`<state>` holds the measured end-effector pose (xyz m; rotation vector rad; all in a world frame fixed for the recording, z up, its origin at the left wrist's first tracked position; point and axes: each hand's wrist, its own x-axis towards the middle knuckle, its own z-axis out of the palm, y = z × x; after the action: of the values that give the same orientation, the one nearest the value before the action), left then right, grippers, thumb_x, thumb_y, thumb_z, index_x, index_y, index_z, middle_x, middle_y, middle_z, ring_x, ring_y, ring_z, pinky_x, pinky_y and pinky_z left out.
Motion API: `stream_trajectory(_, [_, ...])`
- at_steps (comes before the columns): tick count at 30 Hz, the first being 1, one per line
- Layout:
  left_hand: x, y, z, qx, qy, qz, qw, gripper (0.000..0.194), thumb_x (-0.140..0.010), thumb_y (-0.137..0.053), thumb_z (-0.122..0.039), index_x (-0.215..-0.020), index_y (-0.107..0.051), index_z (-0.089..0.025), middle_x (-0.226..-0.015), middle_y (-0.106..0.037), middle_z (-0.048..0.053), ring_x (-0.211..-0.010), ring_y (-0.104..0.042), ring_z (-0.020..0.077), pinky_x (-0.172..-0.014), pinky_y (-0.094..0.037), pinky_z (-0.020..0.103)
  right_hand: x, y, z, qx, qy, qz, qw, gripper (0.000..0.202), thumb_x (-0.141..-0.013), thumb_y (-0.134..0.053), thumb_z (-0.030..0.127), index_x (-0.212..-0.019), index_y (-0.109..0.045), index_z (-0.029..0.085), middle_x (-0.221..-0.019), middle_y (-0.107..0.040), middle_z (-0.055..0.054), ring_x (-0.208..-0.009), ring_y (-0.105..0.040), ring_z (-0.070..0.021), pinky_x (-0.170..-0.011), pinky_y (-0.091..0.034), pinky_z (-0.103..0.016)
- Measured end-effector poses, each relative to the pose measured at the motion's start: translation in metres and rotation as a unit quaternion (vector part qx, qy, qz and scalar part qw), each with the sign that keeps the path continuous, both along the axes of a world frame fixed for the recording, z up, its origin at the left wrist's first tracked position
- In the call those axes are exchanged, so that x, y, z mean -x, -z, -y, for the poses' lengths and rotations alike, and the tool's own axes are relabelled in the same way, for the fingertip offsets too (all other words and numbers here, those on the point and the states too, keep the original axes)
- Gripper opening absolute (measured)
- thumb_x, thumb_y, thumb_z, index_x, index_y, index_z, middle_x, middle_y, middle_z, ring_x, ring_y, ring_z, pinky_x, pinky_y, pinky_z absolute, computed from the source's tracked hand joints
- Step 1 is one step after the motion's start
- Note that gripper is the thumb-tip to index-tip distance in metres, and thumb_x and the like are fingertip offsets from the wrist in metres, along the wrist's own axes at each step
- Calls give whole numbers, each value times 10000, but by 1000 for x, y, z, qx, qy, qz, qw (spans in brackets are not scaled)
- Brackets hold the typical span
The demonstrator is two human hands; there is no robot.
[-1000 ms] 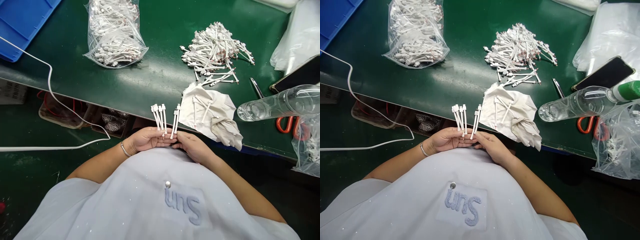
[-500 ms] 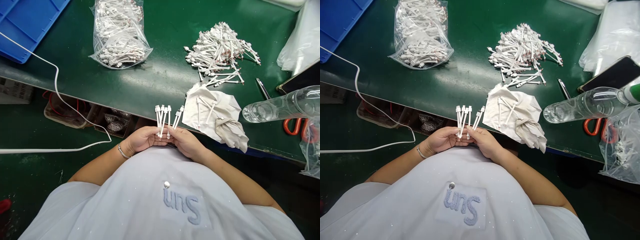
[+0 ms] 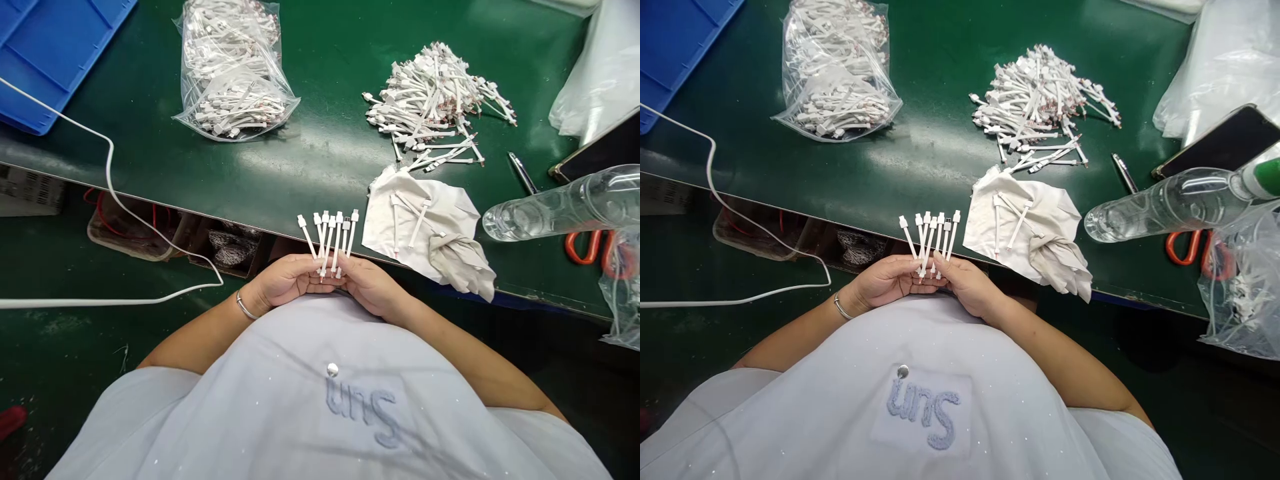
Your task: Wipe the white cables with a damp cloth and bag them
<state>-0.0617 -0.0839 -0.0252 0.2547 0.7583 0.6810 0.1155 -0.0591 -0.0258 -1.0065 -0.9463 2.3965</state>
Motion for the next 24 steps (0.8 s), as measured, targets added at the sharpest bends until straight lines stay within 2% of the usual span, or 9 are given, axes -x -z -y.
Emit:
stream_trajectory(3, [0,-1,-1,-5,9,11,1000,247,-906,-518,-213,-1032,-692,-90,-995,-726,142,-957,-683,212,-930,-487,354,-12,2,-1,-7,-37,53,998,546,-817,-510,646,-1092,-687,209,-1131,-676,-75,-1030,-617,-200,-921,-486,-356])
stream_trajectory(6, [0,1,-1,1,14,24,1000,301,-928,-483,-278,-1078,-676,-102,-1080,-705,139,-1011,-665,220,-948,-469,357,-33,-4,-2,-76,-102,151,980,627,-814,-435,702,-1049,-703,186,-1117,-677,-90,-1033,-613,-209,-849,-508,-329])
stream_trajectory(10, [2,4,-3,24,17,74,997,580,-957,-301,-509,-1120,-655,-79,-1149,-673,163,-1079,-633,258,-940,-464,363,-56,-27,0,-252,-180,290,905,550,-830,-480,644,-761,-717,152,-740,-694,-68,-663,-610,-156,-601,-474,-274])
stream_trajectory(12, [2,5,-4,24,14,96,995,682,-946,-238,-568,-1138,-640,-52,-1156,-664,183,-1087,-625,270,-942,-458,370,-57,-39,1,-395,-147,304,854,421,-842,-549,543,-715,-696,169,-648,-656,-38,-584,-561,-132,-561,-442,-264])
stream_trajectory(13, [1,5,-4,22,12,104,994,710,-941,-224,-583,-1145,-633,-40,-1153,-662,191,-1083,-625,273,-950,-451,376,-54,-43,2,-478,-114,301,818,351,-846,-576,490,-741,-697,178,-654,-652,-34,-597,-558,-134,-577,-444,-267])
stream_trajectory(16, [-1,4,-5,16,-1,124,992,741,-940,-196,-588,-1151,-622,-18,-1127,-667,205,-1066,-626,274,-981,-424,402,-40,-45,0,-685,-42,304,660,256,-847,-609,402,-942,-697,182,-842,-688,-81,-790,-586,-190,-734,-468,-328])
stream_trajectory(18, [-3,3,-5,13,-9,134,991,743,-946,-177,-578,-1135,-627,-18,-1097,-675,203,-1044,-632,265,-979,-421,400,-29,-40,-3,-751,-49,330,570,347,-848,-604,416,-1079,-658,163,-1044,-674,-127,-987,-562,-248,-849,-444,-384])
stream_trajectory(21, [-4,3,-4,15,-16,143,989,740,-950,-168,-570,-1091,-645,-21,-1035,-689,194,-966,-649,234,-929,-446,363,-19,-32,-6,-785,-76,363,497,460,-849,-584,463,-1167,-605,132,-1209,-619,-145,-1150,-485,-291,-917,-391,-413])
stream_trajectory(24, [-5,3,-4,19,-20,143,989,734,-948,-184,-578,-1111,-636,-23,-987,-695,186,-896,-653,210,-887,-455,336,-14,-29,-5,-799,-86,376,461,439,-851,-582,463,-1127,-619,124,-1191,-631,-129,-1130,-487,-288,-905,-365,-403])
